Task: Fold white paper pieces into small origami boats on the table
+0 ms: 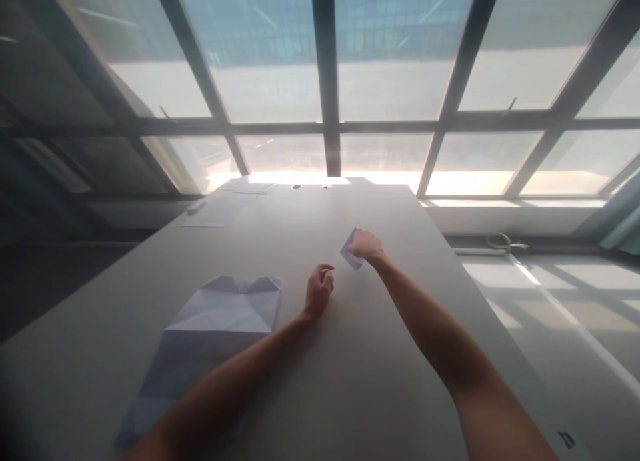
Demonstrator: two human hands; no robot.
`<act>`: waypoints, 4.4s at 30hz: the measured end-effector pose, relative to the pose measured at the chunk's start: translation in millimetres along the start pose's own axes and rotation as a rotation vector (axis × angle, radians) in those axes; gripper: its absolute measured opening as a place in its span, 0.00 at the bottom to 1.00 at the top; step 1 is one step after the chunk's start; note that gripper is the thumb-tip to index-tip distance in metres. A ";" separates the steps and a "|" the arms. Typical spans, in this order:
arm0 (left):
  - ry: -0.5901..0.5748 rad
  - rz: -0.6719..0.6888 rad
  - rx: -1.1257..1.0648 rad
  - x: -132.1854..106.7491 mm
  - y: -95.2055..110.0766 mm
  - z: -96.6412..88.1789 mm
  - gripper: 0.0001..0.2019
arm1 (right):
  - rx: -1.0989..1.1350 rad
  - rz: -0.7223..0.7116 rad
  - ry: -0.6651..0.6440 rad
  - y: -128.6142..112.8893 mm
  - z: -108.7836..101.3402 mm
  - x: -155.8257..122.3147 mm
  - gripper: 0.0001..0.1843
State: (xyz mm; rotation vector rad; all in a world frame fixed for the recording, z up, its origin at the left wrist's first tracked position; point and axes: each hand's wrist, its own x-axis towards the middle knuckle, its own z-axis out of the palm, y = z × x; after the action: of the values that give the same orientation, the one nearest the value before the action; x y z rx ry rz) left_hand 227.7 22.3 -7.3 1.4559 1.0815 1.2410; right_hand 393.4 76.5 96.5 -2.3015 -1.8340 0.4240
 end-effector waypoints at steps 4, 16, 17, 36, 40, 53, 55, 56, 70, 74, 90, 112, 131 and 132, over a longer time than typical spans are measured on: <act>-0.017 -0.011 -0.025 -3.0 -3.0 0.7 0.09 | -0.018 0.055 0.014 -12.4 -4.9 46.7 0.21; -0.023 -0.035 0.030 -9.4 -0.1 0.1 0.11 | 0.007 0.117 -0.011 -16.1 -3.1 98.8 0.19; -0.023 -0.033 0.031 -9.3 0.5 -0.6 0.11 | 0.017 0.118 -0.002 -16.1 -7.0 97.6 0.18; -0.152 -0.216 -0.091 43.6 72.5 -54.6 0.09 | 0.354 -0.094 -0.170 23.0 -25.8 -30.5 0.12; -0.248 -0.037 0.210 27.7 78.5 -114.1 0.10 | 0.518 -0.165 -0.279 -1.4 12.0 -65.5 0.10; -0.038 0.185 1.102 -71.0 1.9 -181.4 0.26 | 0.897 -0.200 -0.363 -125.8 131.8 -109.1 0.09; -0.012 0.158 1.099 -72.6 -6.9 -177.6 0.25 | 0.885 -0.195 -0.315 -132.8 140.2 -108.6 0.10; -0.018 0.169 1.105 -73.1 -10.5 -176.4 0.25 | 0.876 -0.196 -0.287 -134.6 143.3 -108.3 0.11; 0.074 0.242 1.059 -73.1 -23.3 -174.4 0.26 | 0.708 -0.255 0.064 -138.0 163.7 -113.0 0.06; 0.059 0.224 1.081 -74.2 -18.1 -171.0 0.25 | 0.746 -0.308 0.076 -141.6 168.3 -114.8 0.10; -0.052 0.285 1.160 -67.5 -12.0 -205.7 0.23 | 0.801 -0.343 0.230 -6.2 125.2 -101.0 0.07; -0.539 0.417 1.190 -28.6 21.7 -15.4 0.27 | 0.071 -0.375 0.332 26.0 104.4 -110.9 0.24; -0.513 0.500 1.124 -28.8 1.0 -31.4 0.27 | -0.017 -0.268 0.276 75.7 115.4 -122.0 0.30; -0.508 0.495 1.122 -28.4 1.0 -31.6 0.26 | -0.009 -0.266 0.275 74.9 114.9 -121.2 0.30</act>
State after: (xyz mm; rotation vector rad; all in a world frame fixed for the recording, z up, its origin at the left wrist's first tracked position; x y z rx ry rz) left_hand 193.3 -2.5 -9.3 2.8238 1.1178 0.4086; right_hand 400.8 -63.7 -20.9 -1.9642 -1.9613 0.0570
